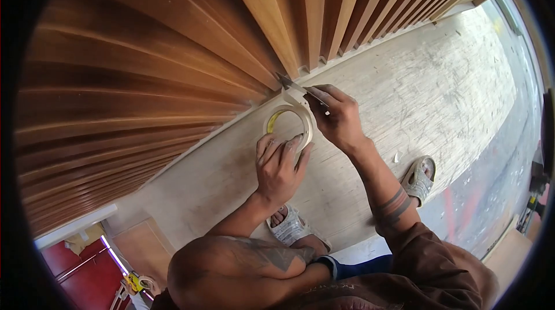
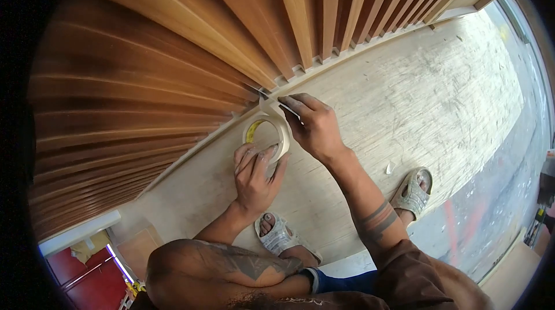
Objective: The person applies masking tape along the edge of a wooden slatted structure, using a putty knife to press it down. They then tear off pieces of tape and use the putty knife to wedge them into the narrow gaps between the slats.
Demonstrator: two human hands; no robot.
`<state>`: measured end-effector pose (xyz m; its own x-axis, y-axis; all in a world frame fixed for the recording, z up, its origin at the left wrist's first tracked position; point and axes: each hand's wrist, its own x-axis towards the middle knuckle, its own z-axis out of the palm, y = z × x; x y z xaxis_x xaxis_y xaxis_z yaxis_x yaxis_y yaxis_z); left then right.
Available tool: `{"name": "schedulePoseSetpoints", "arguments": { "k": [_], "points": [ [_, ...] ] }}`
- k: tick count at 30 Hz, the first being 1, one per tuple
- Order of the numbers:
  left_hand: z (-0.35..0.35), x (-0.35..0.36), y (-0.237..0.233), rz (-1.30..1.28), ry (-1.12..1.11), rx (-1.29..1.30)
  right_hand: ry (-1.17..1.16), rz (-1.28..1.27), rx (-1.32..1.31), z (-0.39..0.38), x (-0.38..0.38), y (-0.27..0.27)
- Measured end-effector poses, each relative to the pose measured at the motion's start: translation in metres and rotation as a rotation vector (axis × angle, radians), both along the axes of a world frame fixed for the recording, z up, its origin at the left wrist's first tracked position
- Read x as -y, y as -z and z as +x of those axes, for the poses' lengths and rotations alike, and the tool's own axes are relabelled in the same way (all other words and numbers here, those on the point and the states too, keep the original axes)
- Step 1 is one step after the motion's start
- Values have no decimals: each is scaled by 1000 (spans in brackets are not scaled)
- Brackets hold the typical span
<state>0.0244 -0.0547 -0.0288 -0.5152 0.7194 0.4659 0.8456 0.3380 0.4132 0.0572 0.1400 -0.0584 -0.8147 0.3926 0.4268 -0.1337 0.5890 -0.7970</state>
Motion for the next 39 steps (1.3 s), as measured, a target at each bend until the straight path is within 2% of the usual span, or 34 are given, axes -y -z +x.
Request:
{"name": "schedulePoseSetpoints", "arguments": {
  "k": [3, 5, 11, 16, 26, 28, 36, 38, 39],
  "points": [
    [1, -4, -2, 29, -15, 2, 23, 49, -8, -1, 4, 6],
    [-1, -6, -4, 47, -23, 12, 126, 192, -45, 0, 10, 6],
    [-14, 0, -4, 9, 79, 30, 82, 91, -45, -1, 2, 10],
    [-18, 4, -6, -149, 116, 6, 20, 65, -15, -1, -11, 1],
    [-2, 17, -2, -128, -30, -43, -41, 95, 11, 3, 9, -5],
    [-3, 19, 0, -78, -102, -81, -43, 5, 38, 3, 18, -8],
    [-5, 18, 1, -91, -54, -78, -34, 3, 5, 0, 5, -4],
    [-5, 17, 2, -89, -48, -78, 33, 0, 42, 0, 1, -8],
    [-5, 17, 2, -92, -51, -78, 30, 65, 49, -1, -2, -6]
  ]
}}
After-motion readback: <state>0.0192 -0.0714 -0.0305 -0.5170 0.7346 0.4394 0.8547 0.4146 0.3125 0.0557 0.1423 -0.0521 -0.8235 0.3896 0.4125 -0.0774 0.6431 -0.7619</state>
